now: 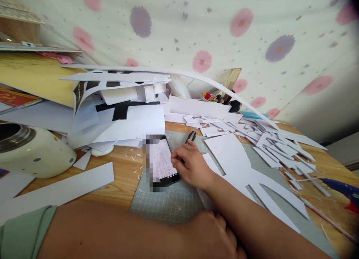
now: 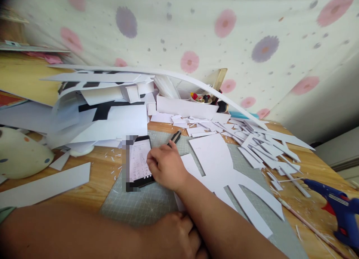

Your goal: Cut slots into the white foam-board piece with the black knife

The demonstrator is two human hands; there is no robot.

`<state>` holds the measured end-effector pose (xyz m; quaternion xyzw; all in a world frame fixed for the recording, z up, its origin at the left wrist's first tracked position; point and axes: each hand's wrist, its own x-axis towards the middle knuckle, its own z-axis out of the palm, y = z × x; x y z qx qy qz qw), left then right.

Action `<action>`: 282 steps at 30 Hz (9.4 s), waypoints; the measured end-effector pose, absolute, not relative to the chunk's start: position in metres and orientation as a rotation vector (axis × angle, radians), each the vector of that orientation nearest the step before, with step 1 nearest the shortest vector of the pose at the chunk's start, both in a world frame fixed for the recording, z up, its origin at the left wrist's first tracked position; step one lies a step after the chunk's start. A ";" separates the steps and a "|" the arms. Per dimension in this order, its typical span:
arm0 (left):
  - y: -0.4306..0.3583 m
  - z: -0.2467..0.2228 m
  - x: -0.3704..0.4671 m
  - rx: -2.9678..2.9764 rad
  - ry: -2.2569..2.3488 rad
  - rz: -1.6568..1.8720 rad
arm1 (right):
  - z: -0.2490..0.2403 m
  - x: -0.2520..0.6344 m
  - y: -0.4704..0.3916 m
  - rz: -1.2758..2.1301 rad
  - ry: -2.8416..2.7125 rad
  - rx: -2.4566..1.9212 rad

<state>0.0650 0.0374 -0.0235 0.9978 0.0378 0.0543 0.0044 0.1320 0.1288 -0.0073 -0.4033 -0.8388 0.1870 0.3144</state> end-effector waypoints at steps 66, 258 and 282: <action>0.030 -0.042 0.074 3.080 0.172 0.190 | -0.011 0.135 0.133 0.612 -2.253 -1.032; 0.041 -0.040 0.072 3.121 0.103 0.221 | -0.008 0.133 0.130 0.624 -2.206 -1.032; 0.038 -0.019 0.063 3.122 0.096 0.119 | -0.011 0.134 0.134 0.586 -2.193 -1.095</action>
